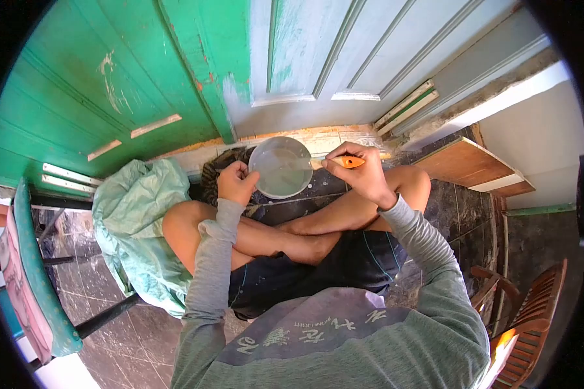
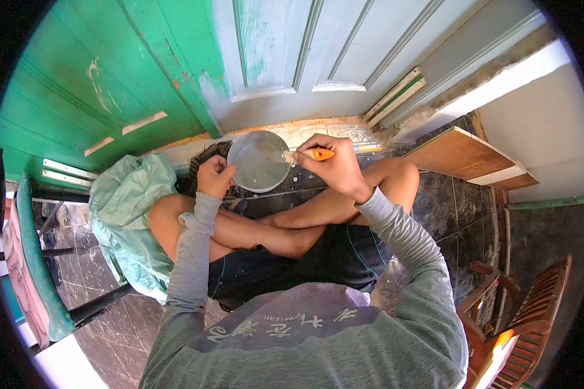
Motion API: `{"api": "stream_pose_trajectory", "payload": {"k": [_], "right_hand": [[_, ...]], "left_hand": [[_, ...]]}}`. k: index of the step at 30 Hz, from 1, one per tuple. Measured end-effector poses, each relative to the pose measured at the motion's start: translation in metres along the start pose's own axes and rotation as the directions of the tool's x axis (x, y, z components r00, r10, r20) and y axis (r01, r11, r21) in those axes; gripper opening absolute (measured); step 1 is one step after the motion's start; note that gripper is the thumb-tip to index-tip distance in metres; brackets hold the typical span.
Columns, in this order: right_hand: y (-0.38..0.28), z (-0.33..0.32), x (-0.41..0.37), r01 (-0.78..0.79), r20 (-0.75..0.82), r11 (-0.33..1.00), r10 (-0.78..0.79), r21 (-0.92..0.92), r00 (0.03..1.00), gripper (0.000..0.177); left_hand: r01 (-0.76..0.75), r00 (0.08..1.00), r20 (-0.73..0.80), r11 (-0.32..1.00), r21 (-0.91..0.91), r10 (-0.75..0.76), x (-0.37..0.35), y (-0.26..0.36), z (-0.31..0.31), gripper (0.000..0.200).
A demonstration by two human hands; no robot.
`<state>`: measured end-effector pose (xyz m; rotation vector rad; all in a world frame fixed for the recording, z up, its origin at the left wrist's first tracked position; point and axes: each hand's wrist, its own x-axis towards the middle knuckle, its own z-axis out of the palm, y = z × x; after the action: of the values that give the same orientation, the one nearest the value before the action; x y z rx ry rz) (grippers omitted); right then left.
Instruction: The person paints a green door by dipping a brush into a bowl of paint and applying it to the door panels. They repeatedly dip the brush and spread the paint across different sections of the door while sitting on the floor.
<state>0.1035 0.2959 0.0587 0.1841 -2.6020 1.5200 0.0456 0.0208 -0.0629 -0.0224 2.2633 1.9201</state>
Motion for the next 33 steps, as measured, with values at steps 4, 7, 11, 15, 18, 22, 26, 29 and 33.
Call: {"api": "stream_pose_trajectory", "payload": {"k": [4, 7, 11, 15, 18, 22, 26, 29, 33], "right_hand": [[0.026, 0.005, -0.003, -0.114, -0.111, 0.979, 0.134, 0.169, 0.985, 0.01], [0.035, 0.005, -0.006, -0.13, -0.191, 0.95, 0.189, 0.284, 0.963, 0.01], [0.037, 0.0, -0.007, -0.203, -0.195, 0.899, 0.295, 0.387, 0.936, 0.009], [0.039, -0.002, -0.005, -0.136, -0.216, 0.859, 0.273, 0.494, 0.938, 0.009], [0.042, -0.007, -0.006, -0.177, -0.217, 0.826, 0.337, 0.535, 0.916, 0.009], [0.024, -0.011, -0.008, -0.235, -0.214, 0.768, 0.433, 0.595, 0.875, 0.012], [0.028, -0.013, -0.009, -0.225, -0.241, 0.773, 0.437, 0.593, 0.867, 0.013], [0.02, -0.017, -0.013, -0.239, -0.248, 0.785, 0.443, 0.572, 0.861, 0.01], [0.022, -0.02, -0.013, -0.248, -0.223, 0.755, 0.462, 0.607, 0.859, 0.01]], "left_hand": [[0.006, 1.0, 0.013, 0.996, -0.094, -0.005, 0.004, 0.004, -0.002, 0.017], [0.003, 1.0, 0.027, 0.994, -0.112, 0.0, 0.01, 0.006, -0.006, 0.015], [-0.012, 1.0, 0.017, 0.995, -0.1, 0.013, 0.016, 0.017, -0.009, 0.016], [0.007, 0.999, 0.034, 0.996, -0.085, -0.004, 0.019, 0.029, -0.01, 0.017], [-0.019, 0.999, 0.037, 0.997, -0.07, 0.022, 0.02, 0.031, -0.008, 0.016], [-0.019, 0.998, 0.053, 0.996, -0.085, 0.023, 0.018, 0.04, -0.004, 0.015], [-0.034, 0.998, 0.06, 0.999, -0.037, 0.036, 0.023, 0.045, -0.005, 0.015], [-0.029, 0.997, 0.068, 0.997, -0.077, 0.034, 0.026, 0.047, -0.007, 0.016], [-0.016, 0.996, 0.084, 0.996, -0.086, 0.023, 0.027, 0.055, -0.008, 0.016]]}}
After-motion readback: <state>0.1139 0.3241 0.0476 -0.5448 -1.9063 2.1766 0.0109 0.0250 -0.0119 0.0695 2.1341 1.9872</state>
